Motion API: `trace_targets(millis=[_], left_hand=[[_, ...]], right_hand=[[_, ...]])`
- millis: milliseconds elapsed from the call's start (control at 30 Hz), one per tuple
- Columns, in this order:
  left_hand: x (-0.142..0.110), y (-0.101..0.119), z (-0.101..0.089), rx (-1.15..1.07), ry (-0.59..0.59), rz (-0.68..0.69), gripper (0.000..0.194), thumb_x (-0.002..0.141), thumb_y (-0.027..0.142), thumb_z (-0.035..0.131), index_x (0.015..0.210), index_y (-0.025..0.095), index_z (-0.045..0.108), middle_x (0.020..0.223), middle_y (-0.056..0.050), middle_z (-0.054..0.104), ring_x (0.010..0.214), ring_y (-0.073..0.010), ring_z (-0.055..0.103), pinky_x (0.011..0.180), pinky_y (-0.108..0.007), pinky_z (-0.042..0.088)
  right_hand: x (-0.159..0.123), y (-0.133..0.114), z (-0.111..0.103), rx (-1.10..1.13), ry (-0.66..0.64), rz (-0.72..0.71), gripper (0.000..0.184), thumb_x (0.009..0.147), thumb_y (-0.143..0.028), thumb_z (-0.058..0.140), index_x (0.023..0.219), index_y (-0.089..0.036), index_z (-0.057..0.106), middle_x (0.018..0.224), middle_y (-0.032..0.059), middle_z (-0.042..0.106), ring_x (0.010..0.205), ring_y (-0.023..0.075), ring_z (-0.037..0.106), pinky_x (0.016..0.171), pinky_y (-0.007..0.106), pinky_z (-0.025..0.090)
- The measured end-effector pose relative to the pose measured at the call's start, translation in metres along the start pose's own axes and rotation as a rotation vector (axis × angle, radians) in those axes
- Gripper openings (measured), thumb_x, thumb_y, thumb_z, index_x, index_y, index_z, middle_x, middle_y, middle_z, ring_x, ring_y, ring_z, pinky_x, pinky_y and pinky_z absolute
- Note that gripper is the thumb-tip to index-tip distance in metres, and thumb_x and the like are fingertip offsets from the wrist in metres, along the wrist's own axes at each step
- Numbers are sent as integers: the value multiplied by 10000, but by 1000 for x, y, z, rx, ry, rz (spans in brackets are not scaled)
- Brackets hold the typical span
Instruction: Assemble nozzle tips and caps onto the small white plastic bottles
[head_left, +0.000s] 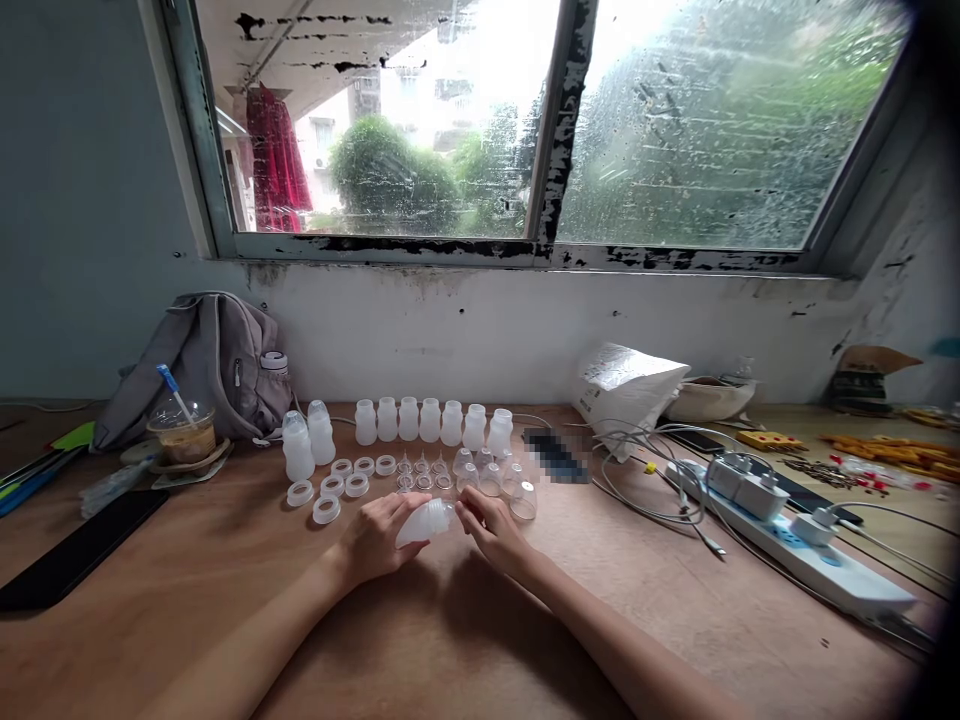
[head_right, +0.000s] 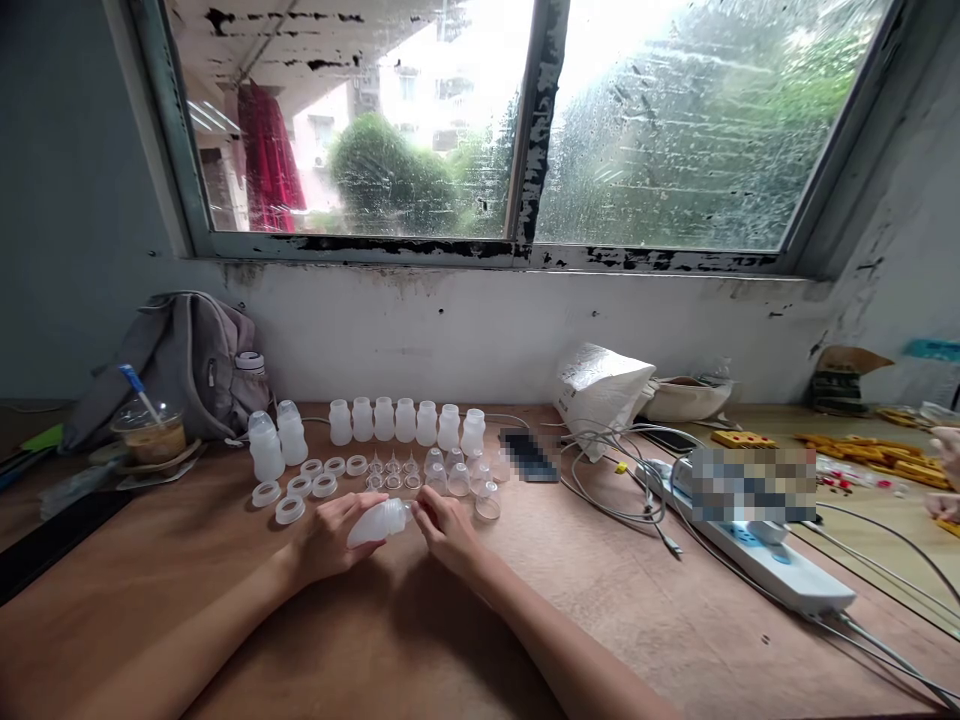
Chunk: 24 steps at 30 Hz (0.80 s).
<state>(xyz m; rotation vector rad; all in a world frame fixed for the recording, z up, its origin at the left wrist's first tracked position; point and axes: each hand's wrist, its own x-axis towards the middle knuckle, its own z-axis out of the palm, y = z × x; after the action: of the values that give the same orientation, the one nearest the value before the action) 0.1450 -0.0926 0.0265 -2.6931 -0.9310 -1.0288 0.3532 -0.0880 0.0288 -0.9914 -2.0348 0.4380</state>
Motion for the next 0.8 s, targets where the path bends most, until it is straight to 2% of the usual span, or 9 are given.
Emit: trace_targets(millis=[300,567,800], left_hand=[[0,1,0,-21,1,20,476,740,333,533,1176,213,384,1080,-49,570,943,-180,566,811,-287,472],[-2,-2,1,-24,-30,8,492,738,314,535,1190,220,366,1086,-47,564,948,-181,560,807,-289,470],[-1,-2,0,12,-26,19,465,754,331,511,1184,218,372,1071,-56,572,918,-187,572,783,-294,473]], right_hand=[[1,1,1,-5,-33,15,395,872,-358,297,522,-188,366,425,-37,392,406,82,351,429,205,269],[1,5,3,-32,-30,10,386,872,-366,298,539,-181,359,467,-41,353,428,76,325,437,209,242],[-1,4,3,15,-43,29,333,861,-332,340,568,-187,404,464,-29,446,425,87,377,429,201,294]])
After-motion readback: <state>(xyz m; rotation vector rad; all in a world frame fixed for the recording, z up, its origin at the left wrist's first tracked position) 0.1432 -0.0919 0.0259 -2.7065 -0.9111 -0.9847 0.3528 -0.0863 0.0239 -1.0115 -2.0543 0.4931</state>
